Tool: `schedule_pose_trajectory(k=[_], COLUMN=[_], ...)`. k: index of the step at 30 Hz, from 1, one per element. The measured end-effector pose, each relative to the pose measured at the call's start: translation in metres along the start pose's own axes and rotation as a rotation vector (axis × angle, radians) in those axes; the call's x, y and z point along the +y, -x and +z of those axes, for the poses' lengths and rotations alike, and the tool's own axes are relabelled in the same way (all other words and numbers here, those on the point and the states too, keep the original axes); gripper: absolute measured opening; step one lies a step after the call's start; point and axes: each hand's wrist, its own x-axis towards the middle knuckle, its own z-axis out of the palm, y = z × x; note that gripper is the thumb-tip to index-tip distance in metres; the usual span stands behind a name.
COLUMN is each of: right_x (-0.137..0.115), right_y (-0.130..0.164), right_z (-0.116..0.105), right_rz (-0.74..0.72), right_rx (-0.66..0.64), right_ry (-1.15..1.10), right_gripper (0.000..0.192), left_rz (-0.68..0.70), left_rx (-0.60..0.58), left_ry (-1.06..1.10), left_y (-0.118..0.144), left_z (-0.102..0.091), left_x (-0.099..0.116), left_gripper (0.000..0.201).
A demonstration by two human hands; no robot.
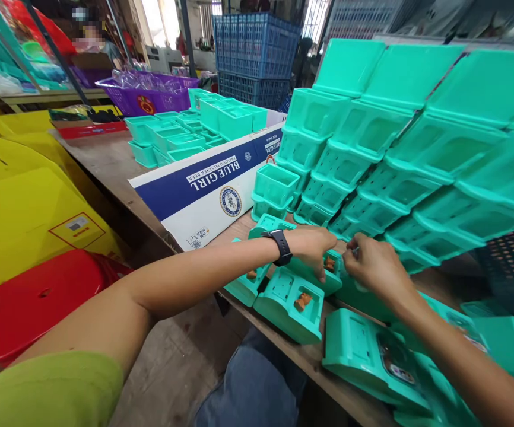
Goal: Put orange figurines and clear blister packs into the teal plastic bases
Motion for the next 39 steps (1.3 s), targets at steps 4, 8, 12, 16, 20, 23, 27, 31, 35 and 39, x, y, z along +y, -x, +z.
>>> schedule_pose_trajectory(k=[4,8,12,16,20,23,27,31,35,39], right_x=[-0.007,-0.009,-0.006,-0.008,-0.018,-0.025,-0.017,0.007,0.017,0.012], right_y=[0.001,-0.001,-0.001,0.004,0.008,0.007,0.003,0.003,0.005,0.003], right_z=[0.0,-0.001,0.001,0.0,-0.003,-0.003,-0.002,0.0,0.015,0.032], right_rz=[0.013,0.003,0.007,0.006,-0.005,-0.046,-0.14,-0.274,-0.363,-0.447], right_rx=[0.008,0.013,0.022,0.048,0.063,0.073,0.073,0.049,0.114,0.129], right_ry=[0.049,0.06,0.062,0.074,0.073,0.056,-0.006,-0.122,-0.178,-0.188], right_gripper=[0.023,0.021,0.022,0.026,0.028,0.03,0.028,0.046,0.051,0.047], left_rz=[-0.018,-0.022,-0.043,-0.052,-0.041,-0.038,-0.052,-0.035,-0.015,0.007], left_rx=[0.012,0.03,0.049,0.056,0.059,0.067,0.071,0.092,0.152,0.172], left_ry=[-0.018,-0.029,-0.024,-0.005,0.017,0.034,0.091,0.192,0.288,0.338], left_y=[0.0,0.0,0.0,0.001,0.0,0.0,0.001,0.004,0.009,0.011], left_z=[0.002,0.005,0.008,0.008,0.009,0.01,0.012,0.013,0.018,0.022], left_x=[0.0,0.0,0.001,0.001,0.001,0.0,-0.004,-0.013,-0.019,-0.021], left_gripper=[0.052,0.05,0.048,0.049,0.05,0.052,0.051,0.067,0.104,0.091])
